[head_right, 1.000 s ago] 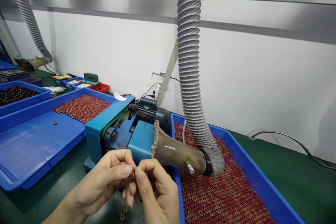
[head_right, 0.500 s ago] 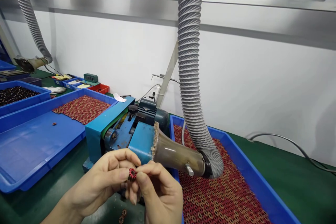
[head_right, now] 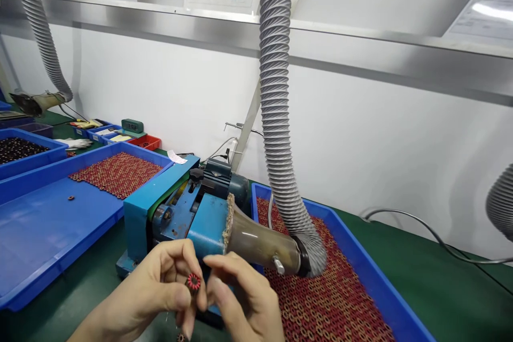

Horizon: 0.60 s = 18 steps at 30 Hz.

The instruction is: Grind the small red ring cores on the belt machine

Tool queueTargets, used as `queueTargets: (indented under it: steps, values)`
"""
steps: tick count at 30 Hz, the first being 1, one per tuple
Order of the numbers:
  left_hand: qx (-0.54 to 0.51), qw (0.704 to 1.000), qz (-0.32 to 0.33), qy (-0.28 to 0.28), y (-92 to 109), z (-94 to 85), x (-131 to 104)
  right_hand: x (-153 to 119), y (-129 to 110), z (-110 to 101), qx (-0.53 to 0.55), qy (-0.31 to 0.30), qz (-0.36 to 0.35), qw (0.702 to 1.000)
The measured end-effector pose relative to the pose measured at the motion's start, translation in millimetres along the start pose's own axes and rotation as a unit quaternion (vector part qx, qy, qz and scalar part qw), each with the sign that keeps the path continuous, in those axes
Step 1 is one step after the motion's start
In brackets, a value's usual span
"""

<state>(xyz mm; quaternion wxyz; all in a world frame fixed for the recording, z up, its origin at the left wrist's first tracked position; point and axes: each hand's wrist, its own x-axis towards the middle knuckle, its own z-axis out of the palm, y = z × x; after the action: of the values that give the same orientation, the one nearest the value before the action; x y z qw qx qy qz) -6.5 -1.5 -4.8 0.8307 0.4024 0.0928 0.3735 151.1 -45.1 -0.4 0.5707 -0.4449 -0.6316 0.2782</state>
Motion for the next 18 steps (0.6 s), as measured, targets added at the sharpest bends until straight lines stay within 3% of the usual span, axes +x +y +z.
queueTargets:
  steps: [4, 8, 15, 18]
  values:
    - [0.010, 0.999, -0.039, 0.006, -1.7, 0.9, 0.7, 0.8, 6.4, 11.1, 0.100, -0.021, -0.007, 0.995]
    - [0.009, 0.999, -0.037, 0.036, -1.0, 4.8, 0.1, -0.5, 6.6, 26.2, 0.268, 0.013, 0.053, 0.962]
    - [0.029, 0.999, -0.016, 0.022, 0.4, 4.0, -2.4, 0.4, -6.7, 37.5, 0.392, 0.025, 0.121, 0.912]
    - [0.028, 0.999, -0.009, 0.015, 1.2, 3.3, -2.0, 0.0, -10.7, 39.8, 0.365, 0.060, 0.135, 0.919]
